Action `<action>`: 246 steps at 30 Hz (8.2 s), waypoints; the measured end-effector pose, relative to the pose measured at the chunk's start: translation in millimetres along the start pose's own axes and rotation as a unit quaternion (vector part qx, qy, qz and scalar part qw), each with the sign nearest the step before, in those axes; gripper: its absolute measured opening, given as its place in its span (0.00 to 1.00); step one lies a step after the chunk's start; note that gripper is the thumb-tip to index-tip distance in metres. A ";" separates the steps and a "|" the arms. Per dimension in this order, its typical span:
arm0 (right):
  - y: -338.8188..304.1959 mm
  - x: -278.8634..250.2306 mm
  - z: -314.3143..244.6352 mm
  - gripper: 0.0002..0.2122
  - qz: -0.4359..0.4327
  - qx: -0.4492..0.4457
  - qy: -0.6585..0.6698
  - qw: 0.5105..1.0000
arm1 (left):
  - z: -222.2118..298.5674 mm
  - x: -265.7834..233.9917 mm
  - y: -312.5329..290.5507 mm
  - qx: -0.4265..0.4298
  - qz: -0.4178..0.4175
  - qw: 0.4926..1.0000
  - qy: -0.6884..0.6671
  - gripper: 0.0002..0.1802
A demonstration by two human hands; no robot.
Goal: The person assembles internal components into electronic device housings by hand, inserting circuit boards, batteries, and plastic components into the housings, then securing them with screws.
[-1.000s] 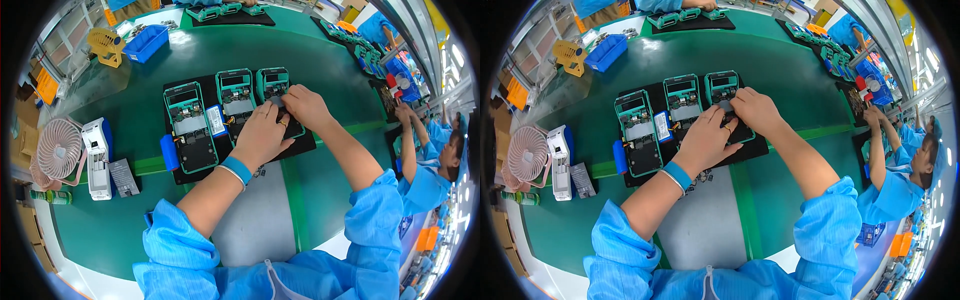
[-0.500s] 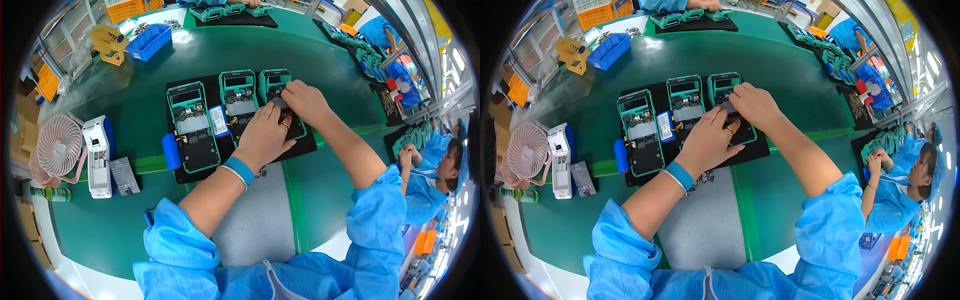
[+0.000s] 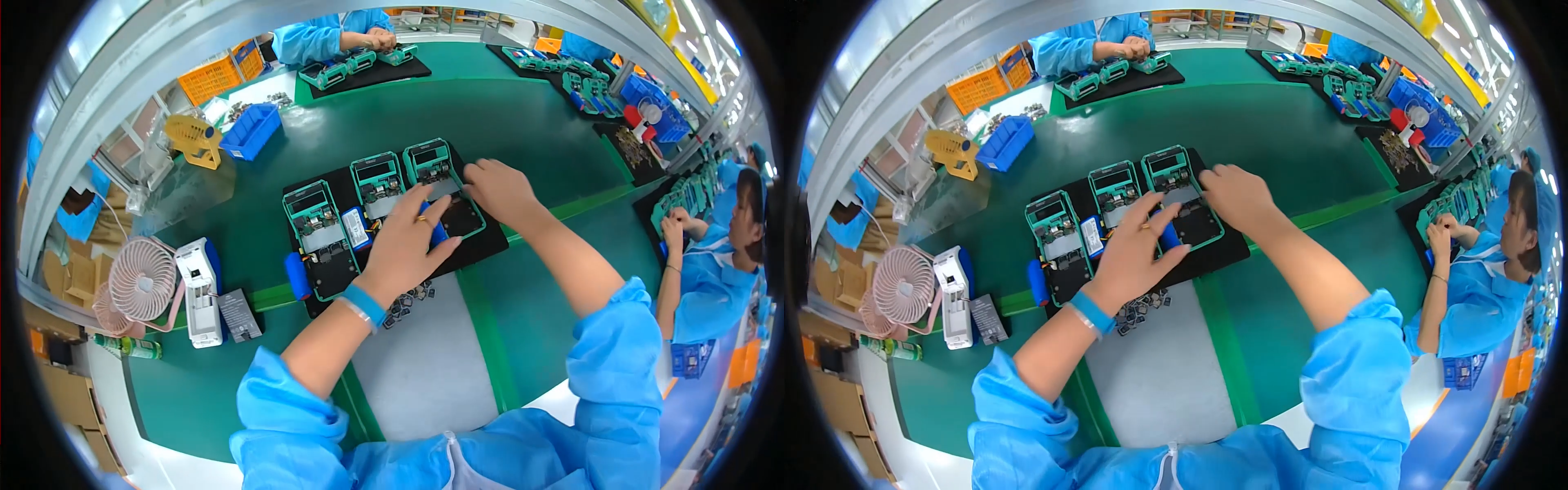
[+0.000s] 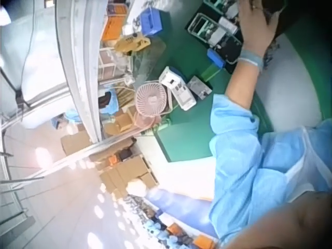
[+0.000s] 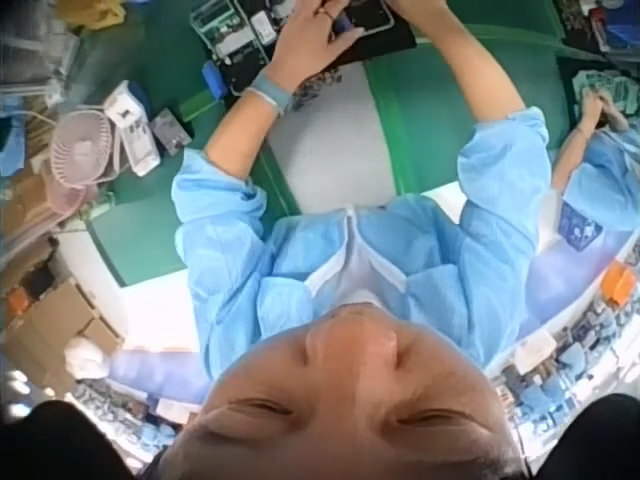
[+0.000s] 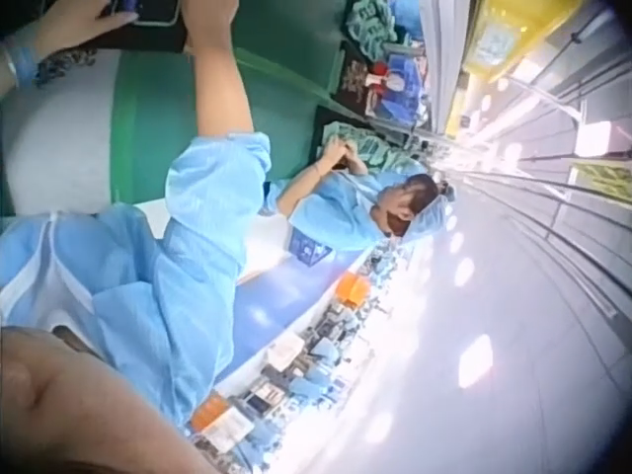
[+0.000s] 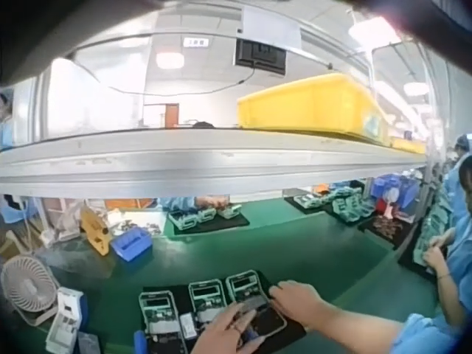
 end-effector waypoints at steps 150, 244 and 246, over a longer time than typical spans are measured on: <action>221.8 24.2 -462.3 0.06 0.140 0.082 0.097 0.982 | -370.9 -373.2 -168.8 -0.152 0.070 0.976 0.136 0.46; 436.7 19.3 -509.0 0.06 0.110 -0.359 -0.103 0.921 | -365.1 -399.9 -160.5 -0.054 0.089 0.985 0.137 0.21; 437.0 14.1 -510.9 0.06 0.107 -0.335 -0.096 0.931 | -363.3 -399.4 -162.9 -0.065 0.074 0.984 0.147 0.22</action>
Point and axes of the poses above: each hand's wrist, its own y-axis towards the middle knuckle, its own x-axis out of the palm, z = x × y, the point moved 5 cm from there along y, towards the middle knuckle, and after that the axes turned 7 degrees about -y, right-handed, at the moved point
